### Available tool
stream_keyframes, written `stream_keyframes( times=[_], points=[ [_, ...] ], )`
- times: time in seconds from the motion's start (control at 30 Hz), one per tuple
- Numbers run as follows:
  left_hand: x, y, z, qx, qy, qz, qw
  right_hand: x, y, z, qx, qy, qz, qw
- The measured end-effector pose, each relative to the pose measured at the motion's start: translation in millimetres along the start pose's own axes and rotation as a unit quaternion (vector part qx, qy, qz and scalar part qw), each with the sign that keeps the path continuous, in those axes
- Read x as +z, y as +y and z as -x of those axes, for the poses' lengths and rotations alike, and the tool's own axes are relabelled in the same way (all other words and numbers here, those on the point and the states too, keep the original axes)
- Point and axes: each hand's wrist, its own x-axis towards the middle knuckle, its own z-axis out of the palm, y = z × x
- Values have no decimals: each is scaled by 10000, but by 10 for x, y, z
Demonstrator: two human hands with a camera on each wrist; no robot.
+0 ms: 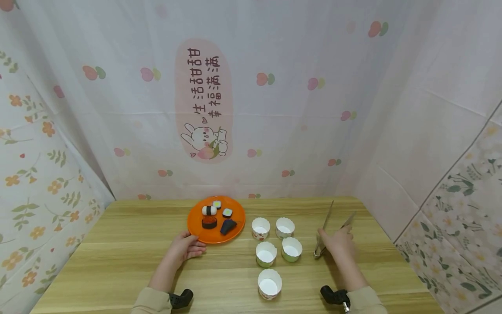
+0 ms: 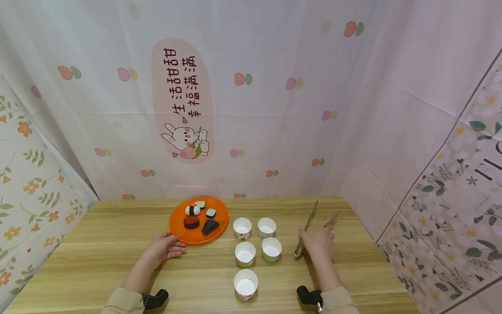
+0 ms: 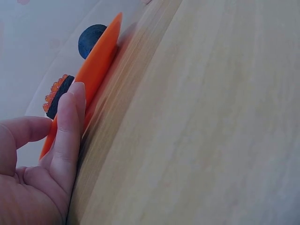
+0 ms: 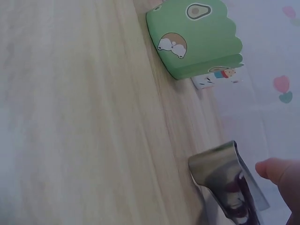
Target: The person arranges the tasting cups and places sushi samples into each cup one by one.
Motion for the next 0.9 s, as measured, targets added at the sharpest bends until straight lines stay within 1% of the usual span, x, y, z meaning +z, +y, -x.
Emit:
stream_keyframes(
  times=[0.17,0.5,0.63,0.9],
  points=[
    [0,-6,-1,-10,16,18,10000,67,-32,-20,182,139,-18,9997],
    [-7,-7,0,-26,11,25,10000,127,-72,-33,286,313,20,9991],
    [-13,-11,-3,-41,11,17,10000,132,-71,-42,289,276,51,9992],
    [-19,-15,-12,-20,-32,14,10000,115,-62,-49,231,113,-57,9997]
  ],
)
